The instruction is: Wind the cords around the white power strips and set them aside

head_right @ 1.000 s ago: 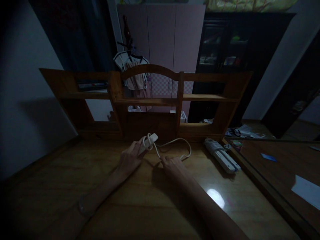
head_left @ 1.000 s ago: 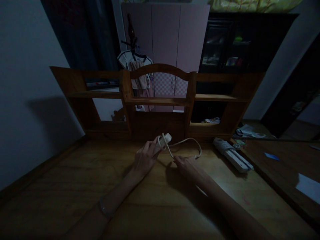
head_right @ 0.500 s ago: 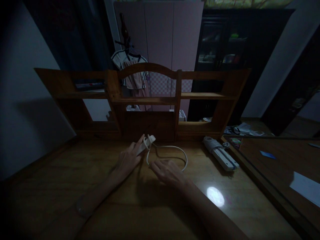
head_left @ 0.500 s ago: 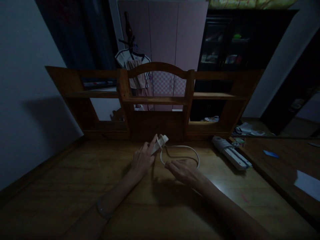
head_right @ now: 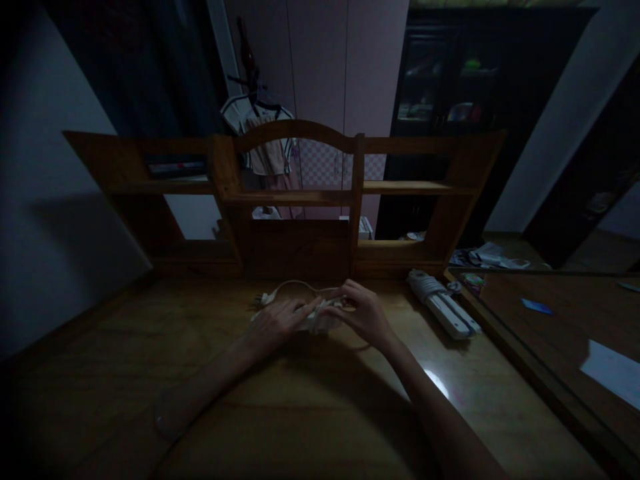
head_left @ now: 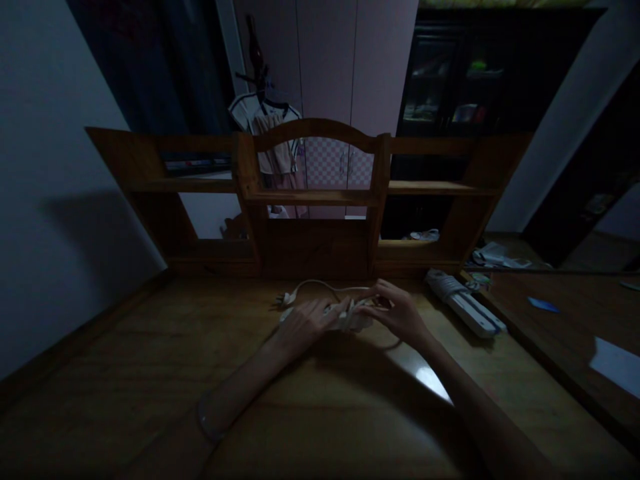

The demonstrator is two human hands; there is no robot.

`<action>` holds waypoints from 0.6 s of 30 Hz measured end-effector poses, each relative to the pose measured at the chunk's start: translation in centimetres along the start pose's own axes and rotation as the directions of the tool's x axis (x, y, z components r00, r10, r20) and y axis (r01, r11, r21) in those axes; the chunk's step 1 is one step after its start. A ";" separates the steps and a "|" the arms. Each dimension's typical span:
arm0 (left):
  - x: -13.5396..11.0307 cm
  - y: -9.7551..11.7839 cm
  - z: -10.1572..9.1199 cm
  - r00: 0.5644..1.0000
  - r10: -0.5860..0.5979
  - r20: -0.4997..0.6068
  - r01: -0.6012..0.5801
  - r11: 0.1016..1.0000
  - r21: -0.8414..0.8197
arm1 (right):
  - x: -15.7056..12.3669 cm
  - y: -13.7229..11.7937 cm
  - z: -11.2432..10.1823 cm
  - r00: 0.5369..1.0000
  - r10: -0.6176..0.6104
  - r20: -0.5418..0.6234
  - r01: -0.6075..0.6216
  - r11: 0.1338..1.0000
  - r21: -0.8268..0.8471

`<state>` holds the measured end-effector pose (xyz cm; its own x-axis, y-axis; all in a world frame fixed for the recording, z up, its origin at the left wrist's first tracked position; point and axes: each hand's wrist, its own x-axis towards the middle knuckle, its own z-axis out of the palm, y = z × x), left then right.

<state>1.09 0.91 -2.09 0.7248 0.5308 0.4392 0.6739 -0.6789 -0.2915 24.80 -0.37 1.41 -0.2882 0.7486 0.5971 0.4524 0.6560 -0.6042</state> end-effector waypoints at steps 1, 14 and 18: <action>-0.1 0.2 0.1 0.999 0.037 -0.004 -0.037 0.999 -0.016 | 0.2 0.1 -0.3 0.998 0.053 0.023 -0.054 0.996 0.075; -1.0 1.3 -1.2 0.953 0.085 -0.292 -0.126 0.984 -0.125 | 0.3 2.2 0.2 0.852 0.299 0.430 -0.496 0.726 0.476; -1.1 1.0 -0.8 0.936 -0.005 -0.351 -0.071 0.976 -0.204 | 0.0 2.6 1.2 0.859 0.289 0.423 -0.470 0.772 0.428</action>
<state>0.91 -0.79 -2.15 0.6245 0.3224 0.7114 0.5771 -0.8042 -0.1421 24.98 1.45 -0.73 -0.4739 0.8730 0.1154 0.1233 0.1955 -0.9729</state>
